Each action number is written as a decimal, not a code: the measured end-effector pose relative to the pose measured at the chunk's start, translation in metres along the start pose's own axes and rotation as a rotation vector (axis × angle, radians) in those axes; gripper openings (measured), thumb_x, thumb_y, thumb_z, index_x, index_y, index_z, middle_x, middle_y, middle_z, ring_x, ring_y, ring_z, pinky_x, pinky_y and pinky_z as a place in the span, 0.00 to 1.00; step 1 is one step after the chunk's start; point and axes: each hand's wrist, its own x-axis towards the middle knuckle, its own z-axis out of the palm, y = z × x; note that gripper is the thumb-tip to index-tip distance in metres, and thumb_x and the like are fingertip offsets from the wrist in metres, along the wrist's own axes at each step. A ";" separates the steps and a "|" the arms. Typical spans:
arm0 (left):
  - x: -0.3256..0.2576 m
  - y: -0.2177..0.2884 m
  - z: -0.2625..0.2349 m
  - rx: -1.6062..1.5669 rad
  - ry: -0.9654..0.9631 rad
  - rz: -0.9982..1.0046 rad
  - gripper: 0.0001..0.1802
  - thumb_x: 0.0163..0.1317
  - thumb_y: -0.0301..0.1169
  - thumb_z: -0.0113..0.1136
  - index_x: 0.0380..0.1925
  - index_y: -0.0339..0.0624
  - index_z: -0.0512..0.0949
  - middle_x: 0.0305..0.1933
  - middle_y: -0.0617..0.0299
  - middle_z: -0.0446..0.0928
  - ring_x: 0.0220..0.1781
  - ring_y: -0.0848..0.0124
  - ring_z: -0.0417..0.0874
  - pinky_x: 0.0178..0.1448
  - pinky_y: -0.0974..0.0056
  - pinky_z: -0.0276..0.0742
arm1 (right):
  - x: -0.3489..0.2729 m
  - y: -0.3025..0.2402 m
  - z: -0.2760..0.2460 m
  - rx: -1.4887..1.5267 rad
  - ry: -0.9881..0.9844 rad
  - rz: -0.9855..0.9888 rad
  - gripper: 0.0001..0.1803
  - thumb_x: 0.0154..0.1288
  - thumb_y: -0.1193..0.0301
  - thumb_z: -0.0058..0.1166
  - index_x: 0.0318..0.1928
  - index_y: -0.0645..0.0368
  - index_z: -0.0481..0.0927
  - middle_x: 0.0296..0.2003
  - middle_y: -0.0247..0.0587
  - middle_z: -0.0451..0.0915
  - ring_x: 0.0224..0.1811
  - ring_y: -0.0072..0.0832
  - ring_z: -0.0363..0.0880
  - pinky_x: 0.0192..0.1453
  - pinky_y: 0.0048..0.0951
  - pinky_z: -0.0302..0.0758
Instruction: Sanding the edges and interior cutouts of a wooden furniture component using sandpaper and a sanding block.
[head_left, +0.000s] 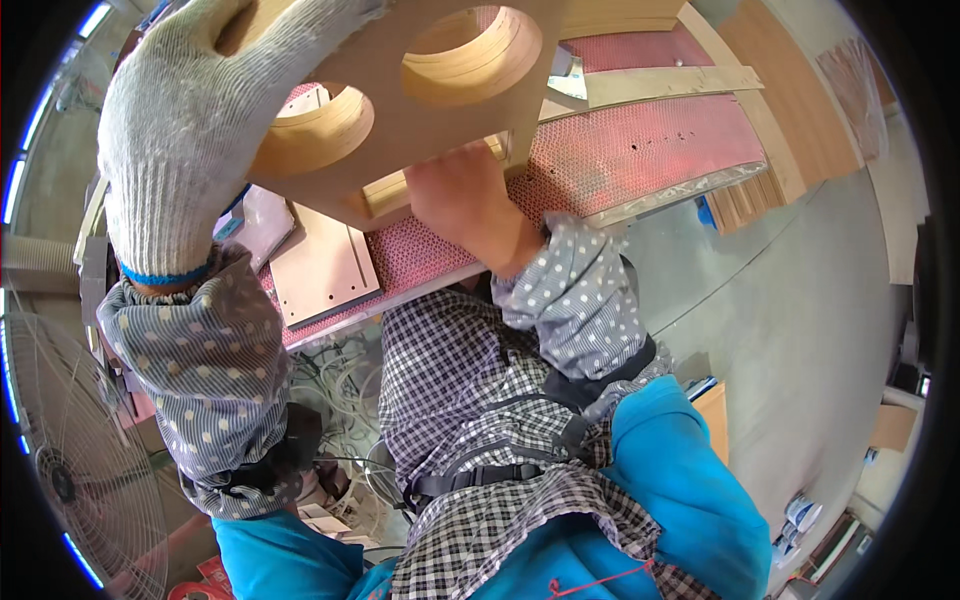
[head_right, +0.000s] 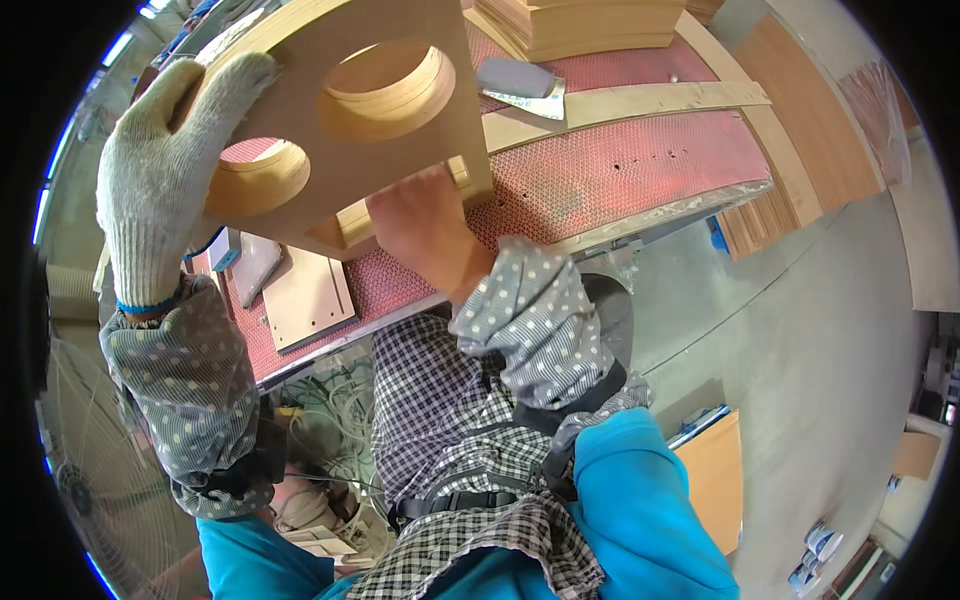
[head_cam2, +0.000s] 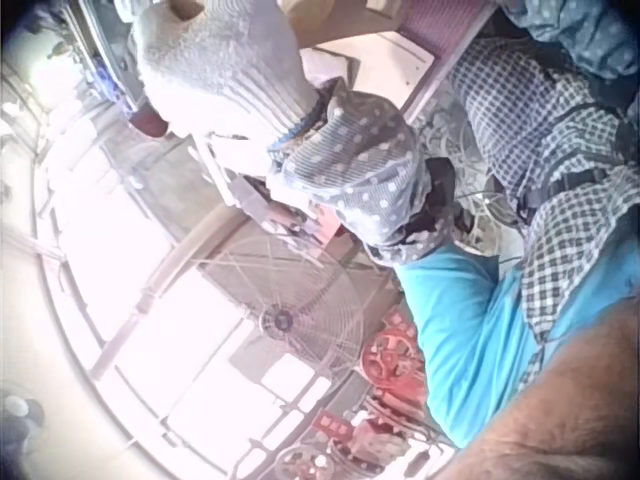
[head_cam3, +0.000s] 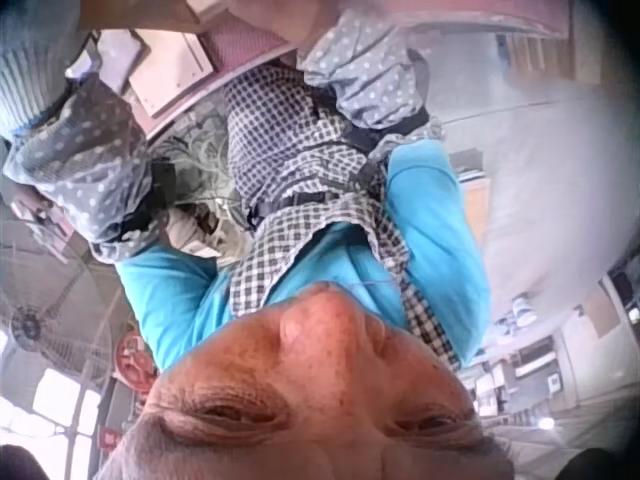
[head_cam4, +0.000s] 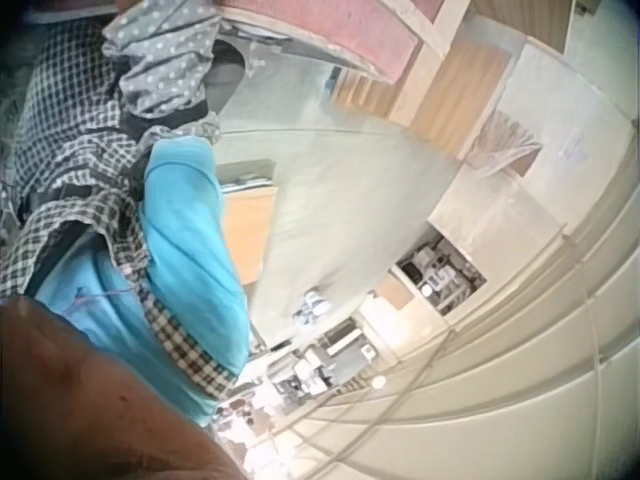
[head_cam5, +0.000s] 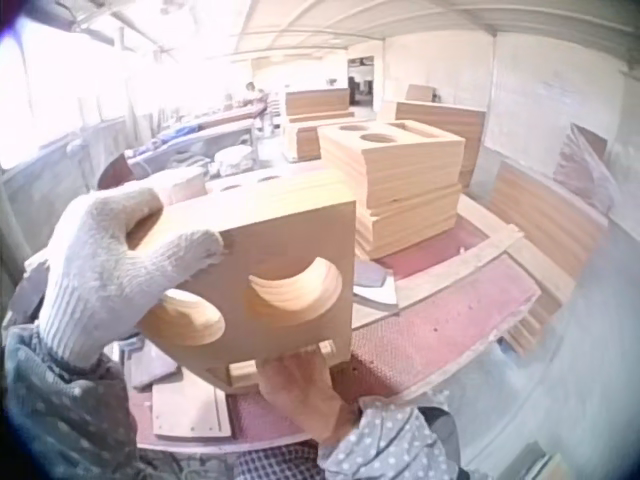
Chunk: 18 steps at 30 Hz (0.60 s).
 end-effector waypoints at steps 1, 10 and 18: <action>0.001 -0.003 -0.007 0.227 0.067 0.332 0.27 0.67 0.56 0.65 0.41 0.40 0.85 0.30 0.56 0.81 0.32 0.68 0.81 0.41 0.63 0.76 | 0.001 -0.005 0.001 -0.045 0.044 -0.025 0.08 0.57 0.72 0.55 0.32 0.61 0.84 0.32 0.51 0.85 0.38 0.44 0.86 0.44 0.47 0.81; -0.003 0.004 -0.010 -0.177 -0.071 -0.379 0.25 0.69 0.53 0.65 0.42 0.39 0.85 0.30 0.60 0.80 0.32 0.75 0.76 0.41 0.66 0.74 | 0.004 0.008 0.007 -0.058 0.245 -0.039 0.08 0.58 0.73 0.54 0.25 0.59 0.84 0.24 0.45 0.83 0.29 0.42 0.86 0.36 0.47 0.80; 0.001 0.003 -0.009 -0.126 -0.039 -0.402 0.25 0.69 0.54 0.65 0.43 0.40 0.86 0.30 0.62 0.81 0.33 0.75 0.78 0.42 0.67 0.74 | 0.010 0.005 0.018 -0.015 0.394 -0.007 0.08 0.59 0.71 0.55 0.28 0.58 0.85 0.25 0.44 0.84 0.31 0.39 0.85 0.42 0.45 0.78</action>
